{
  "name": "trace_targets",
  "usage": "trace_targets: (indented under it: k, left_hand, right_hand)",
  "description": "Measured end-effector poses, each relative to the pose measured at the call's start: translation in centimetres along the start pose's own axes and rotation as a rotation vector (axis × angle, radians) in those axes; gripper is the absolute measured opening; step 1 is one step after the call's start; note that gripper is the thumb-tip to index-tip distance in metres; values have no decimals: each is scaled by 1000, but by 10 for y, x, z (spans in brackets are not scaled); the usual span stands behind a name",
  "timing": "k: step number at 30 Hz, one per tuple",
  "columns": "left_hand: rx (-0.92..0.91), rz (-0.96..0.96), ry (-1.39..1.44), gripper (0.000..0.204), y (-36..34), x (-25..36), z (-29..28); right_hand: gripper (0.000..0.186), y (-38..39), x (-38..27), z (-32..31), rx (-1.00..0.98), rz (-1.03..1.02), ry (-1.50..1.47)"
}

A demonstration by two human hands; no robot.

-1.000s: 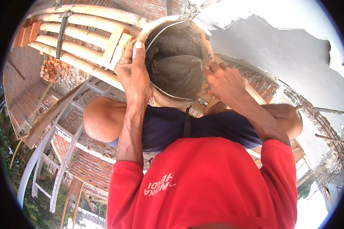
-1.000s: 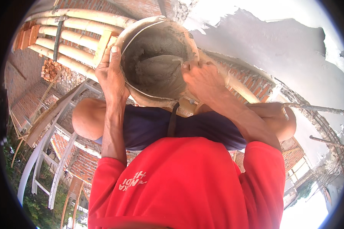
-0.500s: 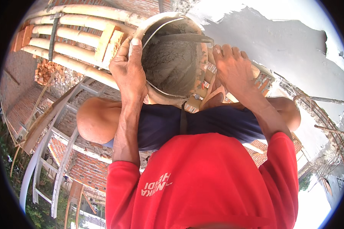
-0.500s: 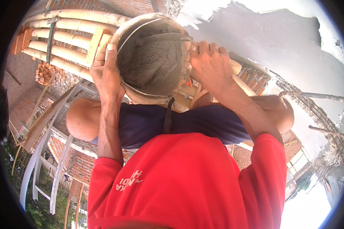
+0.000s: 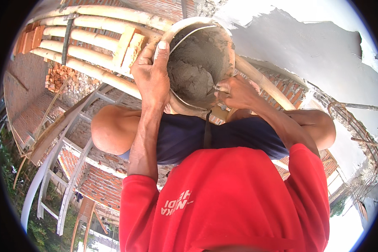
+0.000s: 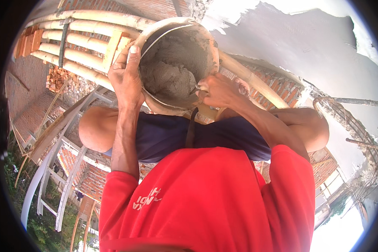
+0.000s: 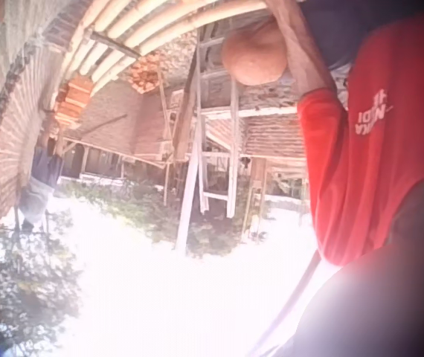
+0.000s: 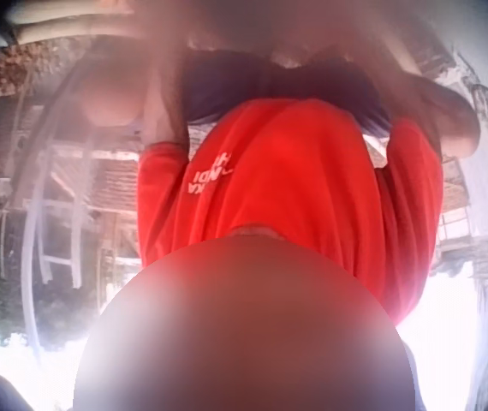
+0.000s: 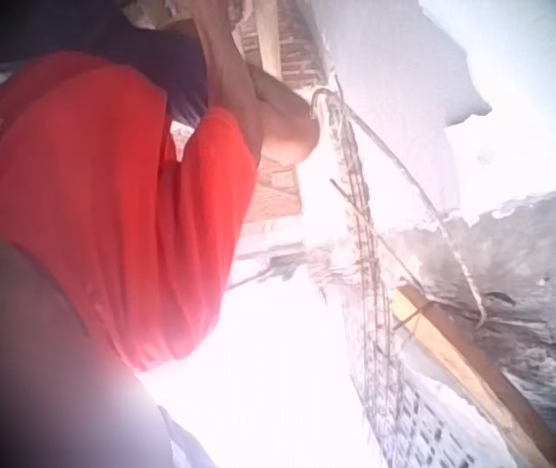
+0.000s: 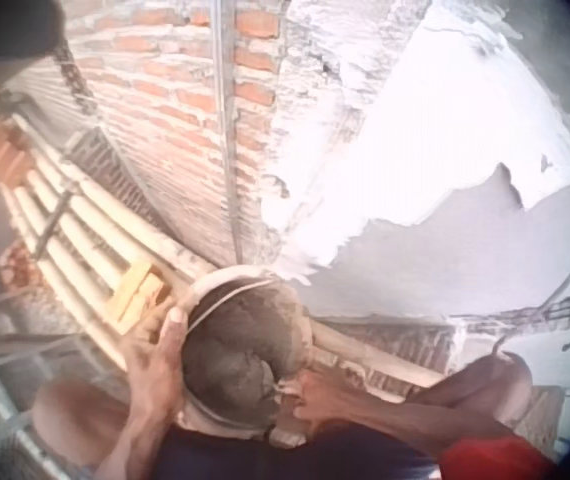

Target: The person scoops mortar from a bucket with a trowel and applies it to a brick wall under construction. The person places bricks onto the mortar and taps them into position, repeating the process to build the wall higher.

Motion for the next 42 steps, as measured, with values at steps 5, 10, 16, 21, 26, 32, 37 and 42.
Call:
trace_targets:
  k: [5,10,16,21,26,32,37,42]
  left_hand:
    - [30,-16,157,36,-2,-3,-4]
    - [81,-44,119,36,-2,-5,-10]
    - [24,-13,88,35,-1,-2,-2]
    - [32,-12,95,34,5,-3,-2]
    - [1,31,34,34,5,-4,2]
    - [-78,77,-69,31,6,-4,2]
    - [-55,10,70,33,0,-6,-4]
    - [-94,-103,209,33,-2,-8,-7]
  right_hand:
    - [30,25,-5,-31,258,-271,362]
    - [31,22,-16,-84,486,-501,709]
    - [34,6,-34,-60,407,-487,741]
    - [28,31,-8,-82,376,-383,632]
    - [26,-4,22,-57,215,-126,580]
    - [42,-10,39,3,-155,99,-53]
    - [36,2,15,7,28,-195,-119]
    - [35,12,7,-6,-39,-34,-270]
Point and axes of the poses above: each hand's wrist, its own y-axis away from the middle knuckle, its own z-axis out of the palm, x = y × z, the point moved 3 cm from there along -y, towards the middle knuckle, and after that the axes turned 2 degrees about x, right-handed, at the moved point
